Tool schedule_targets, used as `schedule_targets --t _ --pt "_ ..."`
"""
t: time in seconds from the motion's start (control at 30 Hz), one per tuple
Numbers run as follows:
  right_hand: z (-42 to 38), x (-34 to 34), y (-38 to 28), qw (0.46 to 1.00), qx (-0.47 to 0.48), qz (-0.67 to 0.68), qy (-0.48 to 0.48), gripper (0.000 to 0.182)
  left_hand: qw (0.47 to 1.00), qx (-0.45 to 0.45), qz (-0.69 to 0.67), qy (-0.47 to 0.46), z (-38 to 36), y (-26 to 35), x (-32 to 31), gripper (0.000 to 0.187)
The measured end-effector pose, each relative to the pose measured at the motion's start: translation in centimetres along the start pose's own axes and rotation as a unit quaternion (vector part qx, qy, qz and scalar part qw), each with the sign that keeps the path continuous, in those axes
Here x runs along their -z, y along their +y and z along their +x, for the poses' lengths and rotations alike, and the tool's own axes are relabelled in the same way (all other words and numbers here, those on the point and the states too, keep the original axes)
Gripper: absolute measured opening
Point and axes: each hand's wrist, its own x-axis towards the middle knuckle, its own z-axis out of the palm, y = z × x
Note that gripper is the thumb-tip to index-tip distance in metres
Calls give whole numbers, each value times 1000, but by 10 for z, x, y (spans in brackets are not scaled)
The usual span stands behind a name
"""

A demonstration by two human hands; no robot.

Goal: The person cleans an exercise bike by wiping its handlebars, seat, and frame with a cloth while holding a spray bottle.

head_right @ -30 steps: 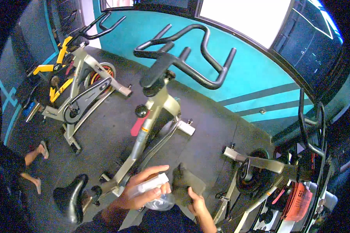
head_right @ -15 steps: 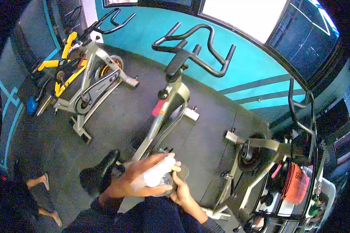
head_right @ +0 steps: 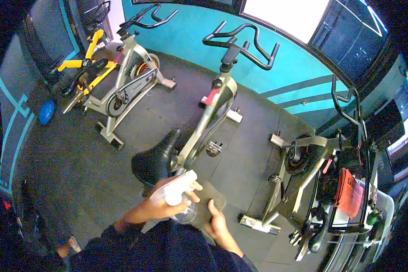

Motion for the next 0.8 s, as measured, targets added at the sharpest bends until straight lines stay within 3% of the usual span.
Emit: schedule_targets --t 0.13,0.2,0.33,0.37,0.6,0.67,0.7,0.8 --pt "-7 3 3 998 3 -59 37 60 997 38 28 58 -43 10 20 44" --pt "-8 -5 1 997 33 -52 47 58 991 -14 124 48 -65 6 36 39" --pt "-9 -22 -5 995 77 -56 35 56 975 61 208 41 -107 17 51 38" --pt "-10 -27 -5 994 87 -58 28 55 968 46 244 39 -119 14 56 41" --pt "5 -68 1 991 100 -90 18 51 948 114 267 130 -180 22 72 41" --pt "10 -92 8 989 104 -102 3 51 958 120 148 214 -192 29 77 41" --pt "13 -104 12 990 93 -109 -1 51 950 122 214 192 -195 32 86 42" --pt "25 -132 33 988 99 -116 -24 50 940 134 247 195 -205 45 108 41"
